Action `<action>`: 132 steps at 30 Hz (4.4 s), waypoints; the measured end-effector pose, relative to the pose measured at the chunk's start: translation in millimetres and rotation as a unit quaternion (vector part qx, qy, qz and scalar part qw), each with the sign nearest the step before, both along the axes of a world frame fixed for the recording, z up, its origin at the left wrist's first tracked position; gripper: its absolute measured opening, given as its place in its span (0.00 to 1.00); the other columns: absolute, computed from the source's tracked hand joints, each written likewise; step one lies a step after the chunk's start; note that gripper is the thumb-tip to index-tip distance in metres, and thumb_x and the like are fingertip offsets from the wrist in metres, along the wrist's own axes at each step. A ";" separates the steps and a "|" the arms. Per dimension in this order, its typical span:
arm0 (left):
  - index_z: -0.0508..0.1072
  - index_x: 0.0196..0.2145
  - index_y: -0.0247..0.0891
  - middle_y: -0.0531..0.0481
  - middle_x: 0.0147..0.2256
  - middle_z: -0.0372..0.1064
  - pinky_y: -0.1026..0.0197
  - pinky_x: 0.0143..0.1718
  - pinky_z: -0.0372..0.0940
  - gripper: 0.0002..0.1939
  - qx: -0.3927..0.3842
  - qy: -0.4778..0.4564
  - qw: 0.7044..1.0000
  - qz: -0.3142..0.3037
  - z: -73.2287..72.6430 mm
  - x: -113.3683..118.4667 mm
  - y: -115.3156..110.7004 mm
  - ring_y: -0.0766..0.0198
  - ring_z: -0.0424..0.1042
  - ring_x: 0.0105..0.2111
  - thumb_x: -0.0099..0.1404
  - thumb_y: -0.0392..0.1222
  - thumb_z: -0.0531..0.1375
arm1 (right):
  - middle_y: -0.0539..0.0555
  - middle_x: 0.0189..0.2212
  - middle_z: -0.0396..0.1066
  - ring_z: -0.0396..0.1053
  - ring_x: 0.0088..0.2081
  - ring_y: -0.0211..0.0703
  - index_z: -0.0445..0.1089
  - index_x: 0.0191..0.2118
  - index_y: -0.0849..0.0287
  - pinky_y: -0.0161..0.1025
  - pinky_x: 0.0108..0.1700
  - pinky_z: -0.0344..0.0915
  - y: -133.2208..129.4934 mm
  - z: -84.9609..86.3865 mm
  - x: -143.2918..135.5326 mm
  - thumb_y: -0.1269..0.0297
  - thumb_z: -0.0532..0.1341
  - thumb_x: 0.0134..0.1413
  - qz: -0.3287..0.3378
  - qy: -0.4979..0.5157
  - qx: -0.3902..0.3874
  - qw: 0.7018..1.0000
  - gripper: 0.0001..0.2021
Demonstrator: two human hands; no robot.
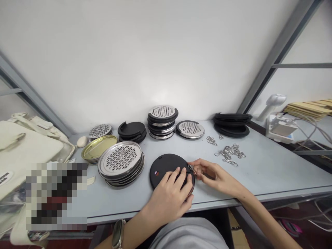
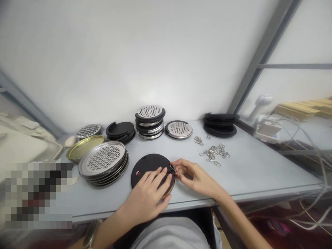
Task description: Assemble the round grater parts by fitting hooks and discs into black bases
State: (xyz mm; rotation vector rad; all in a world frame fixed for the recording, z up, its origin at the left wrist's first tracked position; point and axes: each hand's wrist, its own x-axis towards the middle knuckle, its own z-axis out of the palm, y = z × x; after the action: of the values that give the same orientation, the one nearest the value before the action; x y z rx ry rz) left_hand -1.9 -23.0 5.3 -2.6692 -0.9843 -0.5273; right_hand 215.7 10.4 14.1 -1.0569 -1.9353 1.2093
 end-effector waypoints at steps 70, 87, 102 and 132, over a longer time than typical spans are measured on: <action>0.61 0.58 0.33 0.40 0.57 0.60 0.52 0.51 0.56 0.23 -0.002 0.012 1.000 -0.007 -0.3 -1.3 1.2 0.50 0.60 0.56 0.70 0.48 0.47 | 0.51 0.33 0.67 0.67 0.36 0.39 0.64 0.48 0.59 0.38 0.43 0.66 8.2 -6.9 2.2 0.58 0.65 0.51 0.000 0.072 -0.082 0.994 0.20; 0.61 0.58 0.33 0.40 0.57 0.60 0.52 0.51 0.56 0.23 -0.006 0.017 1.000 -0.005 1.2 -1.1 0.5 0.50 0.59 0.56 0.71 0.47 0.46 | 0.50 0.30 0.68 0.67 0.33 0.39 0.66 0.43 0.60 0.39 0.40 0.66 9.5 -8.8 -1.7 0.54 0.67 0.47 -0.039 0.082 -0.105 0.990 0.20; 0.61 0.57 0.34 0.40 0.57 0.61 0.52 0.52 0.56 0.23 -0.001 0.014 1.000 -0.003 0.9 -0.8 0.1 0.51 0.60 0.56 0.70 0.48 0.48 | 0.51 0.31 0.68 0.67 0.34 0.40 0.65 0.45 0.59 0.39 0.40 0.68 8.1 -8.6 -0.6 0.53 0.66 0.49 -0.034 0.056 -0.078 0.995 0.21; 0.61 0.57 0.33 0.40 0.57 0.60 0.51 0.51 0.56 0.23 -0.014 0.010 1.000 -0.009 0.3 -1.5 1.4 0.50 0.60 0.55 0.71 0.48 0.46 | 0.50 0.30 0.68 0.67 0.33 0.39 0.64 0.46 0.59 0.38 0.38 0.67 7.9 -10.9 -0.3 0.56 0.66 0.49 -0.028 0.070 -0.087 0.993 0.21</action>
State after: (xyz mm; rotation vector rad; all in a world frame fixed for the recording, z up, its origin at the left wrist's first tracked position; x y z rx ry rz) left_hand -3.3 -21.6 5.7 -2.7047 -0.9694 -0.4921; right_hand 215.5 18.3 3.2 -1.0763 -1.7060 1.4023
